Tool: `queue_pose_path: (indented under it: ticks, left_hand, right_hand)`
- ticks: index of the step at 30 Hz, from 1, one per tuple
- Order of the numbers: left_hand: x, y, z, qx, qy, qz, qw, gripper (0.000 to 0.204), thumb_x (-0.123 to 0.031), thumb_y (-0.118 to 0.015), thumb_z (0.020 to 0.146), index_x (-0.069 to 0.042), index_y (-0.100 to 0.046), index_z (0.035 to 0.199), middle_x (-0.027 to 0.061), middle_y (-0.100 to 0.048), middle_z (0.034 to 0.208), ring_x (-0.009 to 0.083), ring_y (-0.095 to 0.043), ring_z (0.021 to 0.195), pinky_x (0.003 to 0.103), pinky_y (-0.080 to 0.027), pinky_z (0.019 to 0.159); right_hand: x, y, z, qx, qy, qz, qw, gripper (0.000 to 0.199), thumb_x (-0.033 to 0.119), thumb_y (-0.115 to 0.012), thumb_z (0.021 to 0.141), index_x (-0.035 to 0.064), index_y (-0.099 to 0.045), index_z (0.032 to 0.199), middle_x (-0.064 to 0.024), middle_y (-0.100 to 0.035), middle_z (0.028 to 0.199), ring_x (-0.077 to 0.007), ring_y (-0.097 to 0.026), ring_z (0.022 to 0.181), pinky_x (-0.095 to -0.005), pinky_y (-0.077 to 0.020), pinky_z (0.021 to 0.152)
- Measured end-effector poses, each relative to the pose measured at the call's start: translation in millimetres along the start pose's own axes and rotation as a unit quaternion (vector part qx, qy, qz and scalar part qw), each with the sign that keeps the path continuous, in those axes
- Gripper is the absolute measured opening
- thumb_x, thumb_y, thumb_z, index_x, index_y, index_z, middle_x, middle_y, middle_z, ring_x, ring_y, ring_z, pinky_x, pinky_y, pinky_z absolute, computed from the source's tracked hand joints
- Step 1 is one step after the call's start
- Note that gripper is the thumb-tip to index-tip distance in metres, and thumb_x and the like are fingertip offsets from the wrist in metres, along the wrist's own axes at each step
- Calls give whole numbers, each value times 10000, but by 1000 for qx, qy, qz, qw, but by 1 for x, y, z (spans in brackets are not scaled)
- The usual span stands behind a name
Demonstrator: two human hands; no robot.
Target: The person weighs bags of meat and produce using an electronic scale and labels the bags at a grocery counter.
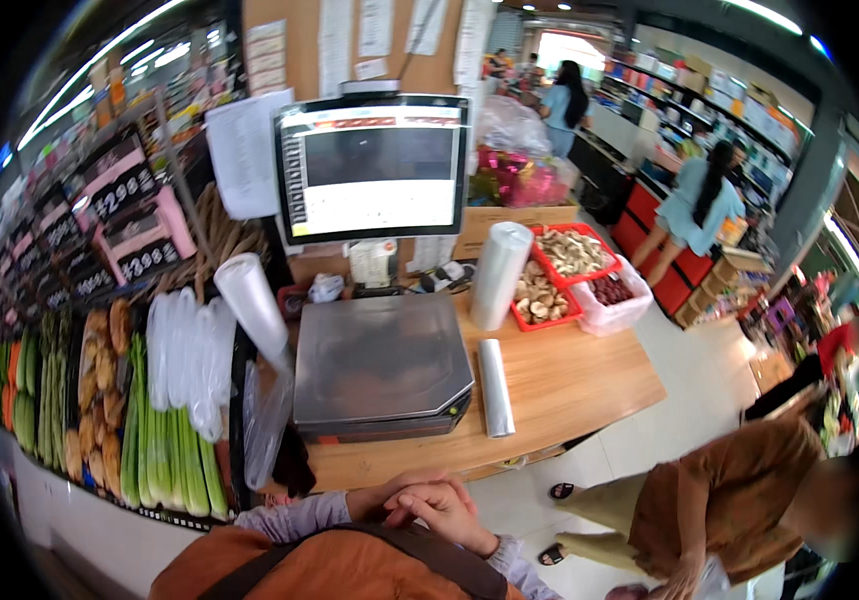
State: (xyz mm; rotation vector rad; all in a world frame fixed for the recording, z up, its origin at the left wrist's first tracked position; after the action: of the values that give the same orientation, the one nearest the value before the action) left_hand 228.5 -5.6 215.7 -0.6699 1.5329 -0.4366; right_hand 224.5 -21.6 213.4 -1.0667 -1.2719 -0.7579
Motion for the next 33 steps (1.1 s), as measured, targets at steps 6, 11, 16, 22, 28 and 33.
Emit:
queue_pose_path:
  ticks: [6,11,16,22,28,33]
  left_hand:
    - [16,28,-4,-7,-214,17,977,433,-342,-324,996,21,-539,1090,146,-554,1108,201,-530,1041,317,-415,897]
    - [4,31,-23,-37,-324,7,945,195,-106,-474,956,18,-519,1100,142,-525,1150,199,-516,1048,316,-423,885]
    - [6,29,-39,-30,-252,9,967,248,-209,-457,965,-73,-501,1168,69,-528,1167,141,-514,1063,298,-431,914]
    - [16,22,-60,-32,-157,30,987,249,-217,-474,956,-70,-516,1152,75,-541,1150,145,-525,1051,296,-438,901]
    - [24,24,-78,-44,-125,44,990,252,-226,-491,947,-66,-530,1137,81,-553,1133,148,-535,1039,294,-446,887]
    - [27,29,-90,-47,-98,62,992,254,-233,-506,939,-63,-542,1124,85,-563,1119,151,-544,1029,292,-452,876]
  right_hand:
    - [20,9,7,-111,79,-107,985,239,127,-467,950,-27,-619,850,-67,-625,625,-121,-590,565,-239,-471,560]
    - [39,12,11,-191,197,-304,912,139,56,-543,864,14,-631,764,-43,-591,597,-124,-562,534,-250,-432,539]
    - [80,-12,19,-152,276,-340,886,93,115,-653,787,28,-625,801,-100,-641,730,-257,-593,611,-323,-466,619]
    - [13,-62,59,133,41,-477,868,297,341,-591,851,86,-634,995,-141,-653,832,-361,-607,741,-412,-480,660]
    - [-8,-69,44,232,-91,-387,888,379,313,-469,934,17,-579,1143,-199,-640,1018,-323,-622,929,-363,-477,807]
    - [-24,-49,28,257,-145,-186,937,526,416,-485,925,1,-504,1247,-144,-547,1223,-229,-500,1143,-337,-386,969]
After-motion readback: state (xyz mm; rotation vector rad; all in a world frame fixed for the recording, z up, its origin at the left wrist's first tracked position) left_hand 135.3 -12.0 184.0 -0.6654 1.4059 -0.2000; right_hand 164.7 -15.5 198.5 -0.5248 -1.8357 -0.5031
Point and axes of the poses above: each hand's wrist, its own z-axis towards the middle knuckle, its own y-axis out of the back of the hand, x = y × z, the point moved 9 cm from there along z, towards the middle knuckle
